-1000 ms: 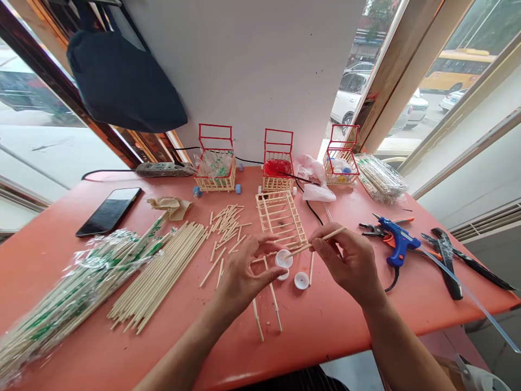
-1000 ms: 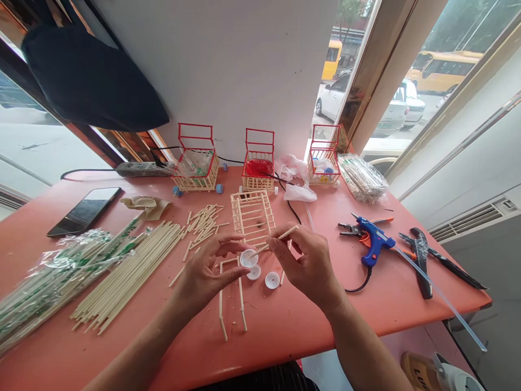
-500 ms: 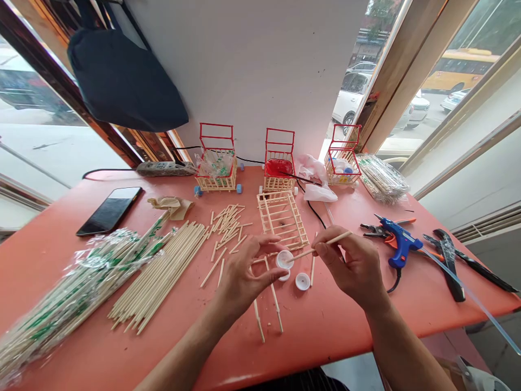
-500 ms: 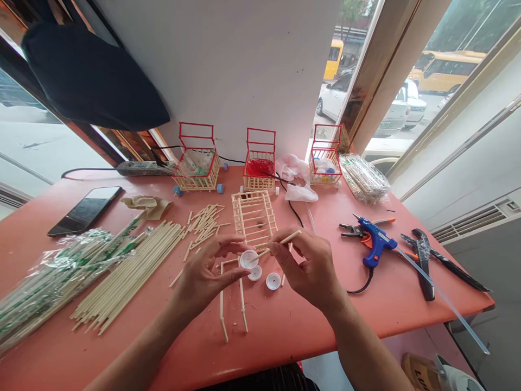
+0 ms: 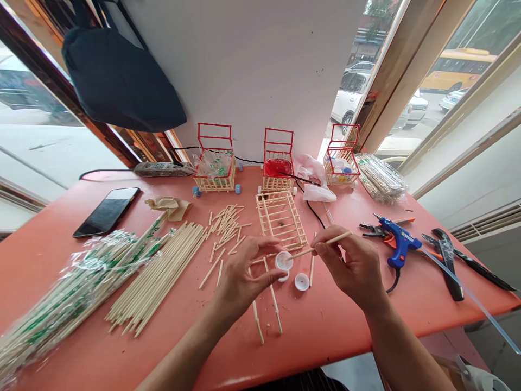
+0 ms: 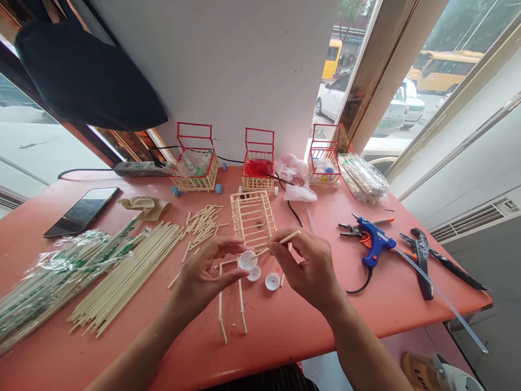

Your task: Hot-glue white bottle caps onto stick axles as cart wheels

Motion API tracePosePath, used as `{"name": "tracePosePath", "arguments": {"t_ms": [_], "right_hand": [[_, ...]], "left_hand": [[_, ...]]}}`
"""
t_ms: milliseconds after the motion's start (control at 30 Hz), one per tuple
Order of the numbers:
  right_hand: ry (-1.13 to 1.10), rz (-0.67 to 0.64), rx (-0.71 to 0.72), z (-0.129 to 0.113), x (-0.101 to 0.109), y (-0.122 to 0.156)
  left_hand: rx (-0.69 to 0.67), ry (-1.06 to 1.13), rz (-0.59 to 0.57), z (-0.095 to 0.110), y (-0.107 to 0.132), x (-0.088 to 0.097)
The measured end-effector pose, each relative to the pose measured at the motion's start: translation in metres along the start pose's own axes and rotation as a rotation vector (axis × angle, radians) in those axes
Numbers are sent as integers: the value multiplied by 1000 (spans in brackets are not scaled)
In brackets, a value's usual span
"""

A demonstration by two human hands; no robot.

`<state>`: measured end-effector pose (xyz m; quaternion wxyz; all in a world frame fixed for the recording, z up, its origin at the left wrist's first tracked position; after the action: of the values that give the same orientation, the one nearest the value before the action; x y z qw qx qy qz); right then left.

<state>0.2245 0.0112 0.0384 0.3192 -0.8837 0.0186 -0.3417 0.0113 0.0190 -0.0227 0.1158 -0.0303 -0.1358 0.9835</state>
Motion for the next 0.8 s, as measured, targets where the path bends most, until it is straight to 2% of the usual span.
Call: {"name": "tracePosePath", "arguments": {"t_ms": [467,800], "right_hand": [[-18,-38,19,0,-2,2],[-16,9,-17,2,0,1]], "left_hand": [[-15,7,-6,-1,0,0],[-51,21,-18,-2,1,1]]}}
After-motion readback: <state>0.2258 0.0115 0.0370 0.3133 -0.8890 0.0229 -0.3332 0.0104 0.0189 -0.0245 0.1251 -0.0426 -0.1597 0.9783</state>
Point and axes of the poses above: each hand's wrist, its own y-axis away from the middle knuckle, its own x-axis out of the back of the hand, z = x × y, the point moved 2 cm from there along -y, towards the middle knuckle, and after that the axes turned 13 degrees about y, right-handed, at the moved point
